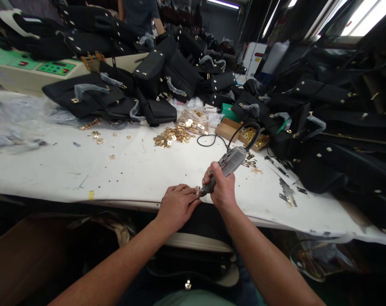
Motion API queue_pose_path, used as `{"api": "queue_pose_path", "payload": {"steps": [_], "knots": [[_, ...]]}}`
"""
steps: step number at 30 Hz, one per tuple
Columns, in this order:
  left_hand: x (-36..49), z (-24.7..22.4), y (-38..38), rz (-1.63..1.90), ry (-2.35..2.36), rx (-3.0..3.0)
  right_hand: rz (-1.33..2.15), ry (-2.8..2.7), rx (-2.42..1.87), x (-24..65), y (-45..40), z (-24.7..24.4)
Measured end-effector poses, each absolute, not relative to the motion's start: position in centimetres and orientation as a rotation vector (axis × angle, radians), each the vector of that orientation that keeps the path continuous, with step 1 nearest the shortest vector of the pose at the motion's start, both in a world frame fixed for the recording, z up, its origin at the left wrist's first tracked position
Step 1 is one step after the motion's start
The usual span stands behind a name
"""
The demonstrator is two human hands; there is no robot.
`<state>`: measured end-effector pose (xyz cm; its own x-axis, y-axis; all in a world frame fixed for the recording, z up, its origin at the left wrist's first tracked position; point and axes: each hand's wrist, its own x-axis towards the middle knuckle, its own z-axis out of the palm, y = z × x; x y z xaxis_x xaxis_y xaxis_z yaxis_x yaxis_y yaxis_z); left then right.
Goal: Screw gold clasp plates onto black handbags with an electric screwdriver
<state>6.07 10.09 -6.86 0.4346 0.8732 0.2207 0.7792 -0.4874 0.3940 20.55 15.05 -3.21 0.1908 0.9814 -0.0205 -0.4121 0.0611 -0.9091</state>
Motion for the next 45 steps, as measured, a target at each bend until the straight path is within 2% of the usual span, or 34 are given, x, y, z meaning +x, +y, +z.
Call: {"api": "queue_pose_path", "payload": {"steps": [45], "knots": [[5.88, -7.54, 10.42, 0.625, 1.431, 2.462, 1.186, -0.752, -1.004, 20.75, 15.05, -4.06]]}}
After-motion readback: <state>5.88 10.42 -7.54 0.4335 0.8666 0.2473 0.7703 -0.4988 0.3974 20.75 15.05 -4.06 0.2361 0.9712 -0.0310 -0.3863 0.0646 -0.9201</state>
